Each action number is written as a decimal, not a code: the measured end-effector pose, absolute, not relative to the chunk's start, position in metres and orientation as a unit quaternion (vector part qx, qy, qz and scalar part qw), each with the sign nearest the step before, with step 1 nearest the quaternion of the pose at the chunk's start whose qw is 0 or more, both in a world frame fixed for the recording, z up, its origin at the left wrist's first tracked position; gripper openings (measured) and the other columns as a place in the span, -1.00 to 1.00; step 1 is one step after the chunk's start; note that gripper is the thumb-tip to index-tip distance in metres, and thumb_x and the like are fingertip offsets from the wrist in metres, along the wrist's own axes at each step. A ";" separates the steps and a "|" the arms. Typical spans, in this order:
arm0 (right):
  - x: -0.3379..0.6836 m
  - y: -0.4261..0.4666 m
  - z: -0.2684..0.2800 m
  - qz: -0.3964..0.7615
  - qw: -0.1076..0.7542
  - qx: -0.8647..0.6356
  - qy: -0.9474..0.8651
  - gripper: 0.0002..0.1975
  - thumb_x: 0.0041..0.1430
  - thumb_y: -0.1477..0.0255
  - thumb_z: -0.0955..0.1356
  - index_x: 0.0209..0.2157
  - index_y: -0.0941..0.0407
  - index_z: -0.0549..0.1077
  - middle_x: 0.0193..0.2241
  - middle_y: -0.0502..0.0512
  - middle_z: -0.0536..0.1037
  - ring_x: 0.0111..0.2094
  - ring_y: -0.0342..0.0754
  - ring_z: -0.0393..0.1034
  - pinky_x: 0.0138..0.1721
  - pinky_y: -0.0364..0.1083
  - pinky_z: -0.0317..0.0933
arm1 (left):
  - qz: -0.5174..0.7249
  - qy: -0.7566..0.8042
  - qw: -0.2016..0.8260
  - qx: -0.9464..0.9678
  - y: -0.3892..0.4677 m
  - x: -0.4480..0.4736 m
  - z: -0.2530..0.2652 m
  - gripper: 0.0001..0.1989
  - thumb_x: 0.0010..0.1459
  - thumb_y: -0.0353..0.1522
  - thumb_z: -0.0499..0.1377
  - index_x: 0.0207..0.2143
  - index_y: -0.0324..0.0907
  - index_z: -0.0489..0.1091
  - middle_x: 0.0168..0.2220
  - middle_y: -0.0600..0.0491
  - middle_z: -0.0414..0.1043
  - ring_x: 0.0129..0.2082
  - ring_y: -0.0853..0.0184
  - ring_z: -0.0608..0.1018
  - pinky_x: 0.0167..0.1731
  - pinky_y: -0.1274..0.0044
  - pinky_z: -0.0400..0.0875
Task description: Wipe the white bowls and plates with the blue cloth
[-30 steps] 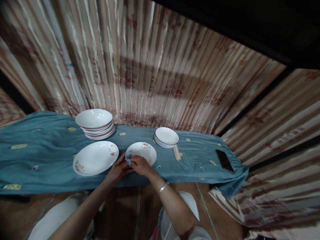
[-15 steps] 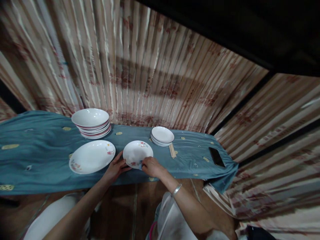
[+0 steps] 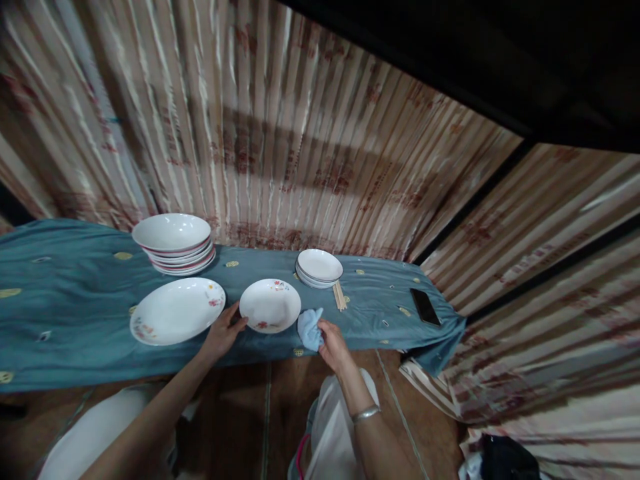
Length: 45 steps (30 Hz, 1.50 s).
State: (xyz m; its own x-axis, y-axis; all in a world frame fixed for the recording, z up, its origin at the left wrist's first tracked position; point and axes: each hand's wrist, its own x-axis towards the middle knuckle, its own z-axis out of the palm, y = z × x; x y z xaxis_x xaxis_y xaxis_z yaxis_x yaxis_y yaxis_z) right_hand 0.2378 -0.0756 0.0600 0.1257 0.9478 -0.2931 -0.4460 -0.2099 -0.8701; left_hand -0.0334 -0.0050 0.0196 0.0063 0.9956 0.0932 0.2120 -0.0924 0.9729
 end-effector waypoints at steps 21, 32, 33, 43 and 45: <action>0.224 -0.092 0.046 0.650 0.608 -0.448 -0.087 -0.97 -0.04 0.52 0.39 -0.50 0.13 0.44 -0.60 -0.05 0.52 -0.57 -0.16 0.41 -0.47 -0.19 0.33 | 0.344 0.421 0.175 0.821 -0.042 0.003 0.036 -0.70 0.10 -0.35 0.18 -0.09 0.02 0.51 0.07 -0.08 0.46 0.17 0.00 0.33 0.20 0.07 -0.16; 0.209 -0.076 0.066 0.545 0.662 -0.482 -0.182 -0.77 -0.25 0.33 0.50 -0.52 0.15 0.48 -0.61 -0.08 0.49 -0.59 -0.20 0.33 -0.54 -0.22 0.22 | 0.426 0.417 0.351 0.722 -0.033 0.009 0.052 -0.84 0.07 -0.35 0.17 -0.39 0.00 0.58 -0.28 0.03 0.62 -0.14 0.12 0.53 0.27 0.18 -0.23; 0.208 -0.073 0.071 0.530 0.667 -0.488 -0.189 -0.75 -0.27 0.31 0.51 -0.51 0.14 0.49 -0.60 -0.07 0.50 -0.57 -0.18 0.35 -0.53 -0.21 0.23 | 0.445 0.425 0.365 0.698 -0.032 0.006 0.058 -0.87 0.04 -0.35 0.20 -0.42 -0.01 0.57 -0.30 0.03 0.62 -0.15 0.11 0.53 0.27 0.19 -0.19; 0.137 -0.071 0.137 0.174 0.586 -0.509 -0.605 -0.72 0.24 0.34 0.27 -0.11 0.07 0.55 0.00 0.14 0.51 0.05 0.02 0.35 0.10 0.00 0.18 | 0.583 0.428 0.581 0.373 -0.040 -0.028 0.088 -0.73 -0.13 -0.19 0.33 -0.41 -0.19 0.53 -0.51 0.08 0.52 -0.37 0.24 0.54 -0.26 0.48 0.39; 0.113 -0.075 0.143 0.067 0.493 -0.494 -0.714 -0.65 0.27 0.40 0.25 0.06 0.08 0.44 0.16 0.18 0.36 0.15 0.03 0.24 0.17 0.03 0.09 | 0.602 0.392 0.608 0.338 -0.042 -0.028 0.089 -0.77 -0.17 -0.23 0.33 -0.46 -0.18 0.51 -0.52 0.06 0.52 -0.33 0.21 0.55 -0.24 0.46 0.41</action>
